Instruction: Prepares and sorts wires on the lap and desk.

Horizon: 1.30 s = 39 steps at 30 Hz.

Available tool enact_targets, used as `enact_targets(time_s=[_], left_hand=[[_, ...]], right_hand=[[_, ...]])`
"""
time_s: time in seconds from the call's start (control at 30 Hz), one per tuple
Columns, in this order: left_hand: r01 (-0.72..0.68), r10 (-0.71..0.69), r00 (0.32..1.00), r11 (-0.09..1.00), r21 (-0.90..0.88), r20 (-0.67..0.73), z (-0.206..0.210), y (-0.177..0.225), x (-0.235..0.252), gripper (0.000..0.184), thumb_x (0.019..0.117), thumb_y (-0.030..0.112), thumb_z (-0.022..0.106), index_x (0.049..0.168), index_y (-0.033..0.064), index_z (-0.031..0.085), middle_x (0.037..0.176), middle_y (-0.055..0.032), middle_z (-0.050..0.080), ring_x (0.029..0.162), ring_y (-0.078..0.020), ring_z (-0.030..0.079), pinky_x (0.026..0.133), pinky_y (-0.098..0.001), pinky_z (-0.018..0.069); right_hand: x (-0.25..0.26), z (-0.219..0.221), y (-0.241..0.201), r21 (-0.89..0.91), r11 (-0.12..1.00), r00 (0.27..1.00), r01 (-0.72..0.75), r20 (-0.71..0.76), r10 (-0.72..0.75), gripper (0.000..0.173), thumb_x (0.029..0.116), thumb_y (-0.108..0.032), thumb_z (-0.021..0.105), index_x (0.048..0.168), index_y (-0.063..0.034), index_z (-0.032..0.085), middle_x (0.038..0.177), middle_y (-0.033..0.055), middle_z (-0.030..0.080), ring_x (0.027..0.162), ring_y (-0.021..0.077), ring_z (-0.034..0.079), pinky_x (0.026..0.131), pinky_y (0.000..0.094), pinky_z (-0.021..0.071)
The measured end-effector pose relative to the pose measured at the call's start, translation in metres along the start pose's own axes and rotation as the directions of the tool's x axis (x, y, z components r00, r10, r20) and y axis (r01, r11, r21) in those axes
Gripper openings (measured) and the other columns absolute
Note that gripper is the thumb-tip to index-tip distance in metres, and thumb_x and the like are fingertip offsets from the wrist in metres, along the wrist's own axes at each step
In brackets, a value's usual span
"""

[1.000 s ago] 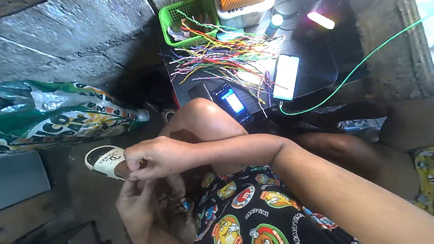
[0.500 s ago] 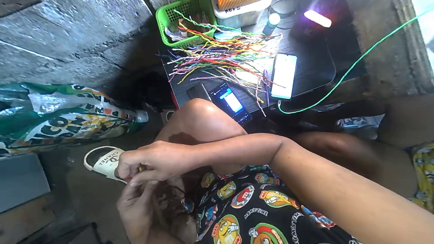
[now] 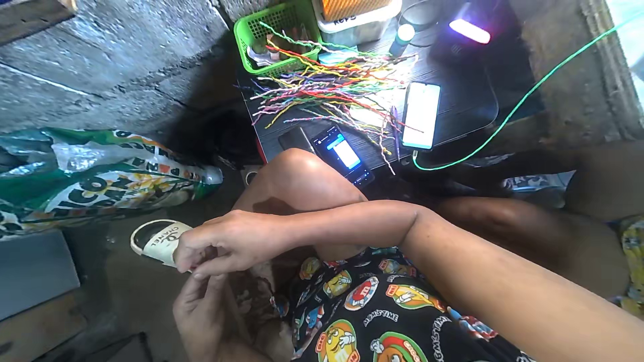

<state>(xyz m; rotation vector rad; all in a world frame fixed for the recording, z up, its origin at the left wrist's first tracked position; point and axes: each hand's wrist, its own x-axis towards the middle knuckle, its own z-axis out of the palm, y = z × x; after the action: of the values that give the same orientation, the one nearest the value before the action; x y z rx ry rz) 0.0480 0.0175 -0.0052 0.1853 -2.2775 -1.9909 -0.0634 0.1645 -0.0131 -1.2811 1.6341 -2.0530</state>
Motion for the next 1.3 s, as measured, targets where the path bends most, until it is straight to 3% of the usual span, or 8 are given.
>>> enact_targets(time_s=[0.27, 0.4, 0.5, 0.63, 0.83, 1.0, 1.13, 1.3], left_hand=[[0.001, 0.010, 0.987, 0.997, 0.071, -0.161, 0.011, 0.002, 0.008, 0.030, 0.0824, -0.007, 0.067, 0.097, 0.0187, 0.063, 0.092, 0.0196, 0.070, 0.091, 0.0057, 0.065, 0.083, -0.0154, 0.0550], [-0.012, 0.015, 0.998, 0.998, 0.055, -0.063, 0.003, 0.000, 0.004, 0.014, 0.0918, 0.019, 0.072, 0.104, 0.0211, 0.067, 0.099, 0.0191, 0.072, 0.094, 0.0042, 0.067, 0.084, -0.0158, 0.0553], [-0.052, 0.051, 0.999, 0.994, 0.096, 0.014, -0.007, -0.002, 0.000, 0.018, 0.1001, 0.040, 0.061, 0.107, 0.0281, 0.073, 0.100, 0.0226, 0.072, 0.092, 0.0075, 0.066, 0.083, -0.0134, 0.0537], [-0.055, 0.060, 0.998, 0.992, 0.117, -0.036, -0.008, 0.002, -0.002, 0.016, 0.0988, 0.013, 0.062, 0.101, 0.0208, 0.076, 0.097, 0.0198, 0.074, 0.091, 0.0058, 0.068, 0.084, -0.0150, 0.0555], [-0.053, 0.067, 0.992, 0.990, 0.130, -0.108, -0.004, 0.002, -0.001, 0.019, 0.0861, 0.004, 0.070, 0.095, 0.0199, 0.065, 0.091, 0.0190, 0.070, 0.089, 0.0046, 0.065, 0.082, -0.0163, 0.0553], [-0.077, 0.095, 0.989, 0.985, 0.152, -0.117, -0.004, 0.000, -0.004, 0.019, 0.0870, 0.007, 0.071, 0.099, 0.0177, 0.061, 0.094, 0.0185, 0.068, 0.093, 0.0042, 0.064, 0.085, -0.0173, 0.0546], [-0.111, 0.113, 0.994, 0.983, 0.144, -0.006, -0.010, 0.004, -0.010, 0.019, 0.1011, 0.036, 0.061, 0.111, 0.0234, 0.071, 0.103, 0.0225, 0.072, 0.096, 0.0068, 0.066, 0.087, -0.0140, 0.0535], [-0.120, 0.126, 0.992, 0.973, 0.197, -0.017, -0.011, 0.005, -0.013, 0.017, 0.1016, 0.018, 0.059, 0.104, 0.0159, 0.076, 0.102, 0.0195, 0.073, 0.096, 0.0063, 0.066, 0.088, -0.0148, 0.0541]], right_hand=[[-0.001, 0.001, -0.002, -0.074, 0.997, 1.000, -0.009, -0.005, 0.009, 0.014, 0.0931, 0.004, 0.064, 0.105, 0.0081, 0.069, 0.097, 0.0178, 0.070, 0.091, 0.0231, 0.069, 0.083, 0.0334, 0.0553], [-0.001, 0.001, 0.000, -0.053, 0.998, 0.999, 0.026, -0.022, -0.027, 0.013, 0.0924, 0.004, 0.066, 0.104, 0.0085, 0.069, 0.094, 0.0168, 0.070, 0.087, 0.0200, 0.068, 0.079, 0.0309, 0.0556], [-0.001, 0.001, 0.000, -0.029, 0.999, 1.000, 0.031, -0.004, -0.031, 0.014, 0.0916, 0.006, 0.066, 0.104, 0.0091, 0.069, 0.094, 0.0173, 0.070, 0.086, 0.0195, 0.068, 0.079, 0.0302, 0.0554], [-0.001, 0.002, 0.001, -0.069, 0.997, 0.998, 0.046, 0.044, -0.043, 0.012, 0.0919, 0.006, 0.064, 0.102, 0.0085, 0.070, 0.094, 0.0171, 0.070, 0.090, 0.0222, 0.068, 0.084, 0.0328, 0.0542], [-0.001, 0.002, 0.002, -0.065, 0.998, 0.999, -0.010, 0.042, 0.012, 0.011, 0.0917, 0.007, 0.064, 0.100, 0.0073, 0.071, 0.094, 0.0167, 0.071, 0.088, 0.0217, 0.068, 0.079, 0.0331, 0.0551], [-0.001, 0.005, 0.000, -0.042, 0.999, 0.999, 0.002, 0.050, 0.000, 0.012, 0.0906, 0.009, 0.063, 0.099, 0.0080, 0.071, 0.093, 0.0166, 0.071, 0.087, 0.0204, 0.068, 0.079, 0.0320, 0.0549], [-0.001, 0.001, -0.005, -0.044, 0.999, 0.998, 0.002, 0.060, 0.000, 0.011, 0.0911, 0.008, 0.063, 0.100, 0.0088, 0.070, 0.092, 0.0164, 0.070, 0.085, 0.0186, 0.068, 0.077, 0.0302, 0.0544], [-0.002, 0.002, -0.004, -0.088, 0.994, 0.993, 0.063, 0.105, -0.054, 0.011, 0.0892, 0.010, 0.063, 0.097, 0.0086, 0.071, 0.091, 0.0174, 0.069, 0.086, 0.0213, 0.067, 0.078, 0.0323, 0.0535]])
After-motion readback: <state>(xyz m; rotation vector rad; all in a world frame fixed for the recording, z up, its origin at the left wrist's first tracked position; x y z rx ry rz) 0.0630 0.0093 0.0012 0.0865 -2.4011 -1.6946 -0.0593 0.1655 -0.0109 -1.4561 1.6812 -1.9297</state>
